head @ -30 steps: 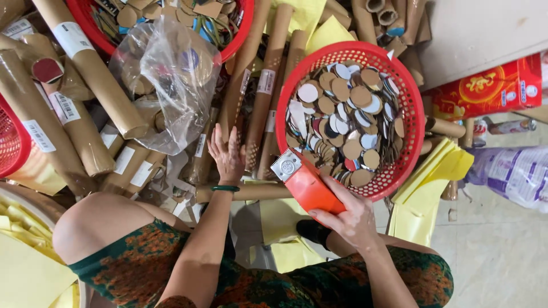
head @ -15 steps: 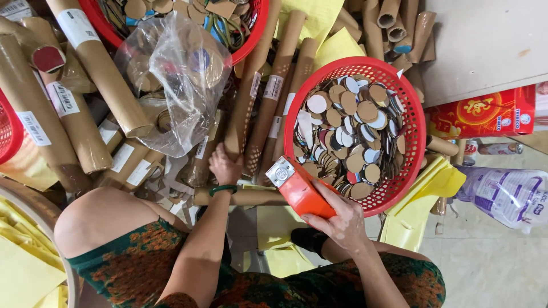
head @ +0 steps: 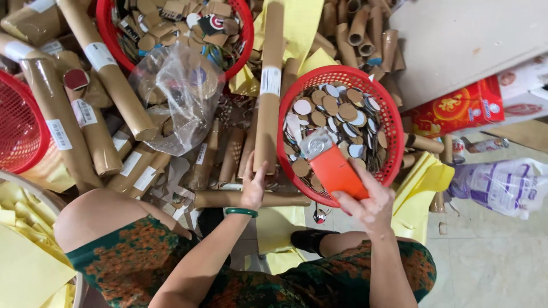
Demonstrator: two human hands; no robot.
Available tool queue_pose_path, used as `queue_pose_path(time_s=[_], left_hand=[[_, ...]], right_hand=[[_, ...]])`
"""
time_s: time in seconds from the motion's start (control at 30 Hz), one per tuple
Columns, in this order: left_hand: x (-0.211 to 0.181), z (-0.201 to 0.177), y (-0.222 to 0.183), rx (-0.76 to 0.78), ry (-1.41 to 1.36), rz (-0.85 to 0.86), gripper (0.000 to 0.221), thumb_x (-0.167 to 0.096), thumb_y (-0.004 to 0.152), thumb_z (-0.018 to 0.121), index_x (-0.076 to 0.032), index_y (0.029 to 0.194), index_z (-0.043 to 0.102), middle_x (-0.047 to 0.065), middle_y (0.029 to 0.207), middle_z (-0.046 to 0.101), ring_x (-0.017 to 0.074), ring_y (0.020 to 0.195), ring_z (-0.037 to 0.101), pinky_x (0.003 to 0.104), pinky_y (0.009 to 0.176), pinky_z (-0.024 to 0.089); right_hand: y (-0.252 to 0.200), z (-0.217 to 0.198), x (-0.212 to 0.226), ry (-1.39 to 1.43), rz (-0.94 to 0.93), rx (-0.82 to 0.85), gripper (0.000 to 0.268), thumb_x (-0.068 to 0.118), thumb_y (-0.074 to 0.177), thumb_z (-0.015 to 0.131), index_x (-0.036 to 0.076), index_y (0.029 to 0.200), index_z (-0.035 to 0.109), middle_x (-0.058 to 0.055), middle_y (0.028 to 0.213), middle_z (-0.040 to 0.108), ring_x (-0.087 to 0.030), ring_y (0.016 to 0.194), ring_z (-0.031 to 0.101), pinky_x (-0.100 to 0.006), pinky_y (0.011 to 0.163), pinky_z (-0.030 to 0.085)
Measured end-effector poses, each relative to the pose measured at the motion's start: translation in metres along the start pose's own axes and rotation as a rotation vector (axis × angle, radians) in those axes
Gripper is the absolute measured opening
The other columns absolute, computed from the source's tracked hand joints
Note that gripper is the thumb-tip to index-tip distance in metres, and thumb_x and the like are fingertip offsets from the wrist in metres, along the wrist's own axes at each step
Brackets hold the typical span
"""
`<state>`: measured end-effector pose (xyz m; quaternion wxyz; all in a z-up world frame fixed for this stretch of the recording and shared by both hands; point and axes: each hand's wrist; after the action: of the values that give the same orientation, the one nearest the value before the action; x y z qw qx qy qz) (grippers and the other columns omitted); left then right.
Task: Applying cardboard caps and tape to the ends of cardboard shipping tubes.
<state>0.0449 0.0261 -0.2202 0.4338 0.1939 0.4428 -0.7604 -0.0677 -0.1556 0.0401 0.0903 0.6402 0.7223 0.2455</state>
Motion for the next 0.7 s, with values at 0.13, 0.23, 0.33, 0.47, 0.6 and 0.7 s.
queue_pose_path(time_s=[0.13, 0.23, 0.33, 0.47, 0.6, 0.7], left_hand=[[-0.078, 0.008, -0.038, 0.195, 0.111, 0.151, 0.069, -0.023, 0.095, 0.069, -0.015, 0.157, 0.041, 0.011, 0.126, 0.065, 0.0175, 0.088, 0.062, 0.025, 0.066, 0.049], [-0.157, 0.014, -0.061, 0.382, 0.247, 0.551, 0.069, -0.007, 0.088, 0.071, -0.007, 0.152, 0.043, 0.012, 0.144, 0.054, 0.0214, 0.117, 0.064, 0.032, 0.092, 0.060], [-0.226, 0.026, -0.092, 0.329, 0.475, 1.070, 0.054, 0.002, 0.093, 0.072, -0.002, 0.143, 0.050, 0.015, 0.144, 0.056, 0.0283, 0.128, 0.060, 0.042, 0.109, 0.054], [-0.312, 0.074, -0.163, 0.309, 0.201, 1.050, 0.047, -0.010, 0.096, 0.063, -0.007, 0.139, 0.046, 0.012, 0.124, 0.057, 0.0170, 0.094, 0.063, 0.027, 0.073, 0.059], [-0.339, 0.094, -0.164, 0.194, 0.518, 1.335, 0.038, -0.014, 0.098, 0.062, -0.002, 0.132, 0.052, 0.013, 0.115, 0.066, 0.0173, 0.086, 0.058, 0.026, 0.077, 0.049], [-0.338, 0.102, -0.153, 0.353, 0.687, 1.512, 0.033, -0.016, 0.106, 0.065, -0.001, 0.134, 0.055, 0.013, 0.117, 0.064, 0.0225, 0.097, 0.061, 0.030, 0.088, 0.052]], right_hand=[[-0.017, -0.029, -0.004, 0.375, 0.419, -0.113, 0.063, 0.011, 0.079, 0.081, -0.004, 0.137, 0.063, -0.016, 0.116, 0.075, -0.018, 0.100, 0.073, -0.029, 0.091, 0.057], [-0.028, -0.052, -0.010, 0.588, 0.475, -0.289, 0.060, 0.008, 0.085, 0.078, -0.006, 0.141, 0.060, -0.012, 0.116, 0.075, -0.012, 0.101, 0.071, -0.026, 0.093, 0.056], [-0.036, -0.084, -0.008, 0.626, 0.461, -0.390, 0.060, 0.008, 0.088, 0.078, -0.007, 0.143, 0.060, -0.011, 0.123, 0.071, -0.013, 0.109, 0.068, -0.028, 0.101, 0.054], [-0.051, -0.114, 0.003, 0.575, 0.469, -0.487, 0.060, 0.008, 0.089, 0.077, -0.009, 0.144, 0.057, -0.010, 0.124, 0.070, -0.014, 0.111, 0.067, -0.028, 0.103, 0.053], [-0.066, -0.142, 0.021, 0.527, 0.476, -0.497, 0.061, 0.008, 0.091, 0.077, -0.009, 0.146, 0.057, -0.009, 0.120, 0.070, -0.012, 0.107, 0.065, -0.027, 0.105, 0.052], [-0.080, -0.154, 0.032, 0.488, 0.549, -0.459, 0.057, 0.008, 0.092, 0.075, -0.010, 0.143, 0.059, -0.009, 0.118, 0.070, -0.011, 0.103, 0.064, -0.027, 0.102, 0.052]])
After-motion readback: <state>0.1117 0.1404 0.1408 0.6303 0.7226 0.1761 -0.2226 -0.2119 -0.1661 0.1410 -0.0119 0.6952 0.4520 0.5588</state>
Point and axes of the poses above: each hand's wrist, its own y-axis towards the middle knuckle, its own z-axis out of the palm, x = y × z
